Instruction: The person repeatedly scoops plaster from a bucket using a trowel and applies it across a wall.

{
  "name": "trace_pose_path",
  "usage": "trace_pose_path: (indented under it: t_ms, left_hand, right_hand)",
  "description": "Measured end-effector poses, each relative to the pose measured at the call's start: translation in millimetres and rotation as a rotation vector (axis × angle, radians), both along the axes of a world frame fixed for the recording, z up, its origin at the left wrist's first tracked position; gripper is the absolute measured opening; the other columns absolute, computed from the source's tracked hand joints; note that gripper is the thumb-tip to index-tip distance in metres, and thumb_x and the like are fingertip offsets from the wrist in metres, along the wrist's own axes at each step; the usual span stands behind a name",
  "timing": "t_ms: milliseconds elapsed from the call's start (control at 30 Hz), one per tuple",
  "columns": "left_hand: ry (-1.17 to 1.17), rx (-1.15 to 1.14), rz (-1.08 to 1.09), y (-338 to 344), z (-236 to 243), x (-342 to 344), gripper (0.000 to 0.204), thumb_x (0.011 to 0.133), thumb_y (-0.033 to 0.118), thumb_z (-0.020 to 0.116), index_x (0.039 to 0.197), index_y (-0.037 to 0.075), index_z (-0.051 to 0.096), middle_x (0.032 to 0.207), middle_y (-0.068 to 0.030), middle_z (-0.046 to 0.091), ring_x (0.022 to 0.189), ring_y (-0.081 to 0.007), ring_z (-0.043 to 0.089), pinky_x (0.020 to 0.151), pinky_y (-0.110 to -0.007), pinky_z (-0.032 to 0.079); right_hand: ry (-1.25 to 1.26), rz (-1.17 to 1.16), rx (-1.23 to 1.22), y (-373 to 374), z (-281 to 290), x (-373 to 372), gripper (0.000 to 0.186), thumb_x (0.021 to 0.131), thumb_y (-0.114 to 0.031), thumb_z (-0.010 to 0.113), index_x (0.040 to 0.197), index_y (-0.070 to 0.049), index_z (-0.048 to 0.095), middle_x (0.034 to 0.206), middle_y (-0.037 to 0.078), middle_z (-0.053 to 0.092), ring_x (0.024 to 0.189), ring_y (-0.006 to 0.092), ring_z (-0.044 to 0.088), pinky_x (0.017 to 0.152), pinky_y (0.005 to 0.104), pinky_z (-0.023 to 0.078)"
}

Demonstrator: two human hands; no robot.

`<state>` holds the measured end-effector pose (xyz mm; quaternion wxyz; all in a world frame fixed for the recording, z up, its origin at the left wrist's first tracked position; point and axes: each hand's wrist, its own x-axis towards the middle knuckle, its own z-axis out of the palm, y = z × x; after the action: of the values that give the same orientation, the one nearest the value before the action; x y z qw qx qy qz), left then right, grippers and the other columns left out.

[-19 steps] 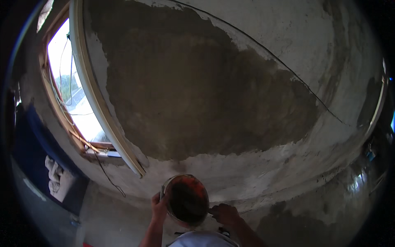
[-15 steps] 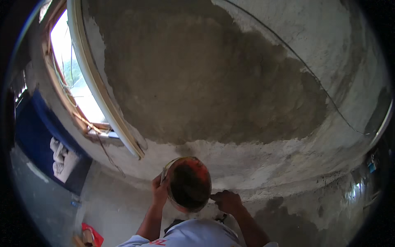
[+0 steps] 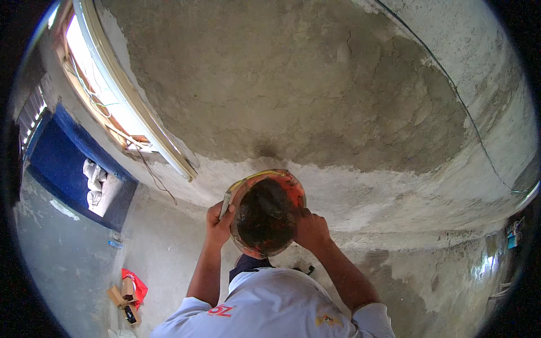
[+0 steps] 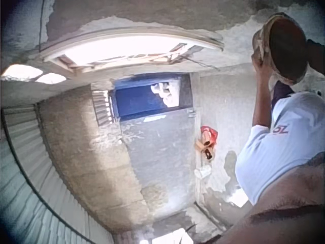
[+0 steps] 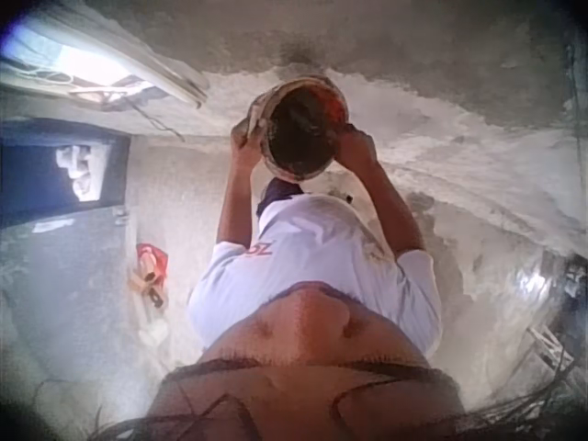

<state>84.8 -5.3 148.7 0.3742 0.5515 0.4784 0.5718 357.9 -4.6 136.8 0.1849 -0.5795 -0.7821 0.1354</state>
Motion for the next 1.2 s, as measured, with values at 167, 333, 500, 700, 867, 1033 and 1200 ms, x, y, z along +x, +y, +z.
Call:
trace_pose_path:
  t_ms: [167,333,500,700,867,1033,1200]
  left_hand:
    - [0.079,0.068,-0.011,3.4,10.4,5.6,0.027,0.099,0.017,0.064,0.077,0.005,0.055,0.069,0.0082,0.045,0.065,-0.0045,0.038,0.057,-0.026,0.030]
    - [0.016,-0.055,0.040,7.6,1.0,-14.2,0.026,0.098,0.018,0.064,0.084,-0.003,0.061,0.069,0.0039,0.054,0.069,-0.0067,0.045,0.060,-0.026,0.037]
    - [-0.057,-0.020,0.003,10.3,-2.4,-25.1,0.028,0.099,0.021,0.064,0.080,0.001,0.058,0.067,0.0061,0.048,0.065,-0.0058,0.041,0.057,-0.026,0.033]
    - [-0.084,-0.031,0.006,17.7,5.0,-54.3,0.027,0.100,0.021,0.064,0.077,0.007,0.056,0.068,0.0090,0.044,0.063,-0.0043,0.038,0.056,-0.025,0.029]
    - [-0.133,-0.060,-0.043,14.2,-0.3,-87.4,0.023,0.099,0.021,0.064,0.080,0.008,0.060,0.070,0.0101,0.045,0.065,-0.0038,0.038,0.057,-0.024,0.029]
    - [-0.159,-0.125,-0.095,10.9,7.6,-117.7,0.029,0.099,0.022,0.065,0.075,0.011,0.055,0.067,0.0084,0.046,0.062,-0.0046,0.039,0.056,-0.024,0.028]
    - [-0.105,-0.122,-0.145,15.1,15.6,-147.8,0.032,0.098,0.023,0.065,0.072,0.012,0.052,0.064,0.0084,0.044,0.059,-0.0043,0.038,0.054,-0.026,0.026]
  right_hand:
    - [-0.094,0.170,-0.141,-6.5,-14.3,-1.3,0.029,0.083,-0.021,0.067,0.112,-0.022,0.067,0.081,0.017,0.067,0.075,0.0381,0.069,0.067,0.0515,0.057]
    - [-0.040,0.174,-0.096,-5.3,-6.0,5.0,0.030,0.084,-0.023,0.066,0.114,-0.025,0.067,0.083,0.016,0.067,0.078,0.0377,0.069,0.069,0.0518,0.057]
    - [0.031,0.042,0.031,11.0,-22.2,-13.1,0.024,0.083,-0.016,0.067,0.106,-0.022,0.067,0.083,0.013,0.068,0.079,0.0362,0.069,0.067,0.0516,0.056]
    - [-0.080,0.237,-0.127,-13.8,-13.5,-40.8,0.031,0.084,-0.020,0.067,0.114,-0.024,0.069,0.089,0.011,0.070,0.085,0.0343,0.070,0.070,0.0489,0.058]
    - [0.122,0.066,0.013,-7.5,-6.7,-63.7,0.034,0.085,-0.026,0.066,0.118,-0.026,0.070,0.091,0.016,0.070,0.081,0.0357,0.071,0.071,0.0496,0.059]
    - [0.152,-0.002,0.083,-29.7,-12.5,-116.3,0.037,0.085,-0.027,0.065,0.122,-0.028,0.069,0.107,0.015,0.067,0.081,0.0362,0.071,0.072,0.0479,0.060]
    - [-0.068,0.361,0.089,-41.8,3.9,-134.2,0.038,0.081,-0.026,0.068,0.119,-0.028,0.070,0.105,0.011,0.070,0.087,0.0295,0.071,0.071,0.0472,0.060]
